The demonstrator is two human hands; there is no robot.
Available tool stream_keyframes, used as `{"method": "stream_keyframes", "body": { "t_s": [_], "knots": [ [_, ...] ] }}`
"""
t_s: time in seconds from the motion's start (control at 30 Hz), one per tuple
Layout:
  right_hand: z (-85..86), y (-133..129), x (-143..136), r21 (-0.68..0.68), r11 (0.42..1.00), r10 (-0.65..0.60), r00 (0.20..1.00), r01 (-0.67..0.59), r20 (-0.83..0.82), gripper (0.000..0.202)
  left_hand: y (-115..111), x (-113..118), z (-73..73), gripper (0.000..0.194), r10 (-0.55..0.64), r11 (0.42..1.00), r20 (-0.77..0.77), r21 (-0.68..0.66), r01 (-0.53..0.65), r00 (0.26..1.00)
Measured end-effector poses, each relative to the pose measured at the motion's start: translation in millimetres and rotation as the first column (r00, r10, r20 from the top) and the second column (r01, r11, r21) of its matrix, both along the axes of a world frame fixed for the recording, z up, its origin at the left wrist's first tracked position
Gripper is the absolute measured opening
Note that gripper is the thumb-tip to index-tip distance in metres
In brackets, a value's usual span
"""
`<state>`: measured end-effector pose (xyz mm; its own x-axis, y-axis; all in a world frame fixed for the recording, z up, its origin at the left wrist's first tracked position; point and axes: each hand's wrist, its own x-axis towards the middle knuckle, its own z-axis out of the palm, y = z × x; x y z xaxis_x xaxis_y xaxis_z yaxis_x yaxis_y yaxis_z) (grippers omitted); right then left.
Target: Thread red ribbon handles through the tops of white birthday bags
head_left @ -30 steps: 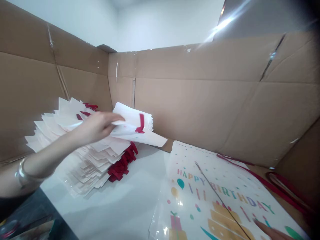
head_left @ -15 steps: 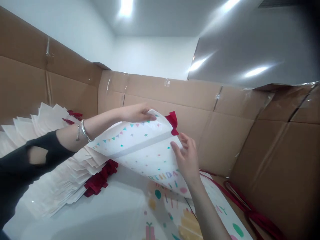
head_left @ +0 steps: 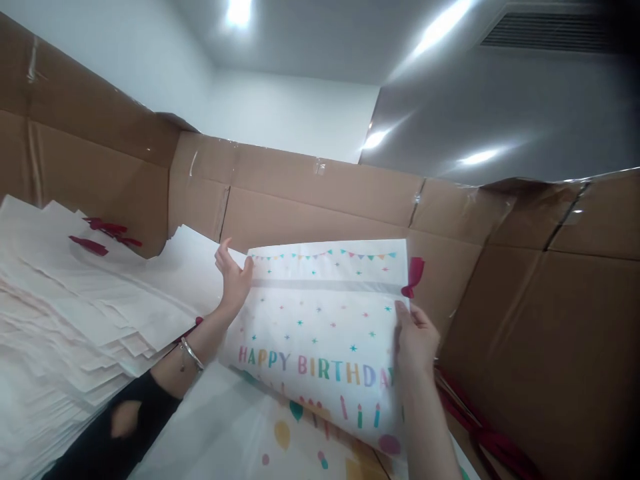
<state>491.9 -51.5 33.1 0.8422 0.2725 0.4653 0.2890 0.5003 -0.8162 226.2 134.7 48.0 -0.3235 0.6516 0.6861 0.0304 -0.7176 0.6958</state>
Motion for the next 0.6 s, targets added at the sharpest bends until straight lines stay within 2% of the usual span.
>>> {"method": "stream_keyframes", "body": {
  "t_s": [0.07, 0.13, 0.2, 0.27, 0.33, 0.37, 0.4, 0.47, 0.53, 0.6],
  "knots": [
    [-8.2, 0.6, 16.2, 0.014, 1.000, -0.008, 0.996, 0.009, -0.094, 0.036, 27.5, -1.4, -25.4, 0.060, -0.070, 0.967, 0.097, -0.239, 0.091, 0.993],
    [-17.4, 1.9, 30.2, 0.027, 1.000, -0.008, 0.981, 0.014, -0.193, 0.035, 50.1, -4.8, -46.8, 0.055, -0.137, 0.894, 0.142, -0.409, 0.184, 0.980],
    [-27.3, 3.4, 42.4, 0.033, 0.999, -0.005, 0.960, 0.015, -0.282, 0.033, 65.0, -7.6, -64.2, 0.042, -0.264, 0.772, 0.186, -0.548, 0.323, 0.946],
    [-37.1, 4.3, 52.4, 0.027, 1.000, -0.002, 0.935, 0.012, -0.355, 0.031, 71.9, -7.3, -78.4, 0.030, -0.410, 0.622, 0.239, -0.632, 0.461, 0.880],
    [-45.6, 4.8, 59.8, 0.011, 1.000, 0.000, 0.909, 0.006, -0.417, 0.027, 73.1, -3.7, -89.7, 0.026, -0.530, 0.487, 0.300, -0.658, 0.574, 0.793],
    [-49.2, 4.9, 62.5, 0.002, 1.000, 0.002, 0.897, -0.001, -0.442, 0.026, 72.7, -1.0, -94.3, 0.026, -0.572, 0.440, 0.331, -0.649, 0.621, 0.751],
    [-52.3, 5.1, 64.5, -0.009, 1.000, 0.007, 0.887, -0.013, -0.461, 0.025, 72.2, 1.9, -98.1, 0.028, -0.600, 0.412, 0.359, -0.627, 0.661, 0.715],
    [-57.3, 5.6, 66.8, -0.029, 0.998, 0.029, 0.876, -0.049, -0.481, 0.022, 71.7, 7.5, -103.5, 0.042, -0.625, 0.404, 0.403, -0.565, 0.719, 0.668],
    [-60.8, 6.6, 67.9, -0.044, 0.995, 0.057, 0.873, -0.089, -0.484, 0.020, 72.5, 11.4, -106.2, 0.061, -0.632, 0.433, 0.421, -0.504, 0.747, 0.651],
    [-63.5, 7.7, 68.8, -0.051, 0.992, 0.077, 0.876, -0.115, -0.476, 0.018, 73.9, 13.3, -106.8, 0.069, -0.633, 0.473, 0.413, -0.464, 0.749, 0.655]
  ]
}}
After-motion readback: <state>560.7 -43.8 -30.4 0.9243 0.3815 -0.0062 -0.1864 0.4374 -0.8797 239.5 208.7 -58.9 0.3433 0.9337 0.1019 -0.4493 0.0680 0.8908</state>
